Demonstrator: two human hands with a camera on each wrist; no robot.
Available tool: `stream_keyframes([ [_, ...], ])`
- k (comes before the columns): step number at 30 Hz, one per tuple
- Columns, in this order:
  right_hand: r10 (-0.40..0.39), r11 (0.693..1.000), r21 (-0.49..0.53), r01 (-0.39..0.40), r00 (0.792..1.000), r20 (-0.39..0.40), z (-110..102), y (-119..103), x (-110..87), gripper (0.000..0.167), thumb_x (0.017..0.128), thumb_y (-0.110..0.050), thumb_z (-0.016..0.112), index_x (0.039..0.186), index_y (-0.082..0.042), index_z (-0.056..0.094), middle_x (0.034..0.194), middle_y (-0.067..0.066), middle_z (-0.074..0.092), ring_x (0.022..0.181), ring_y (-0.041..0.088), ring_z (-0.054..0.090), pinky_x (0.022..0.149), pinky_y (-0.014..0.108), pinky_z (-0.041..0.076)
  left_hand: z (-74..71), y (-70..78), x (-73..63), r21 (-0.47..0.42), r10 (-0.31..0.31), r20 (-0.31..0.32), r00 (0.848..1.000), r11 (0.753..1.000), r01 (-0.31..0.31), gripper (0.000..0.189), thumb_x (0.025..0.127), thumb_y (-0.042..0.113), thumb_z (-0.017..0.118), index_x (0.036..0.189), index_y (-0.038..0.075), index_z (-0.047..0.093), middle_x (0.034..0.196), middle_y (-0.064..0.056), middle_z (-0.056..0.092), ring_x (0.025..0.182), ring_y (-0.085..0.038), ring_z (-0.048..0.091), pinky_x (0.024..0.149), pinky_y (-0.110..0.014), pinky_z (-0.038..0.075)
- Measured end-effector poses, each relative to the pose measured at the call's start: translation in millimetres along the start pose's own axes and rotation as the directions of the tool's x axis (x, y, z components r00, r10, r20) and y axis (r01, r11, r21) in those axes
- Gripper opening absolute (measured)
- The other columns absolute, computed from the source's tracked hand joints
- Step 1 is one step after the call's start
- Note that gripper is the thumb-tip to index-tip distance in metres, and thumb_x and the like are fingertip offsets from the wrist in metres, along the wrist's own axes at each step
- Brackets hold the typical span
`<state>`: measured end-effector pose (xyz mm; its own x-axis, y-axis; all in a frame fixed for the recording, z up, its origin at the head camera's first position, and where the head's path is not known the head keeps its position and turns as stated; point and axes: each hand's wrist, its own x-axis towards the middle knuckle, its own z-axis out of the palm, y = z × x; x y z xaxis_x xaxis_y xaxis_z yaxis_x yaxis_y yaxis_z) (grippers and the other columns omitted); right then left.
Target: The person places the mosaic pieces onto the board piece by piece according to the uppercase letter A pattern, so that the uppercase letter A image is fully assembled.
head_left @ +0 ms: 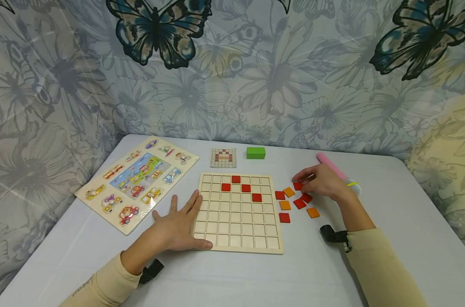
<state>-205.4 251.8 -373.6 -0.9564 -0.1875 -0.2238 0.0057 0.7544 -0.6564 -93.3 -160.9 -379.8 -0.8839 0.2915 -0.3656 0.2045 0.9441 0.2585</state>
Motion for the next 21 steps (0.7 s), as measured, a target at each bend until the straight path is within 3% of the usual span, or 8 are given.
stream_keyframes([
  [21,-0.003,0.999,-0.032,0.003,1.0,-0.012,2.1,-8.3,-2.5,0.032,0.087,-0.01,0.079,0.119,-0.006,0.079,0.114,0.016,0.075,0.097,0.027,0.064,0.076,0.031,0.056,0.7,-1.0,1.5,0.007,-0.001,0.001,1.0,1.0,0.001,0.133,0.074,0.078,0.076,0.169,0.016,0.007,0.177,0.002,-0.002,0.154,-0.061,0.005,0.094,-0.097,0.013],
])
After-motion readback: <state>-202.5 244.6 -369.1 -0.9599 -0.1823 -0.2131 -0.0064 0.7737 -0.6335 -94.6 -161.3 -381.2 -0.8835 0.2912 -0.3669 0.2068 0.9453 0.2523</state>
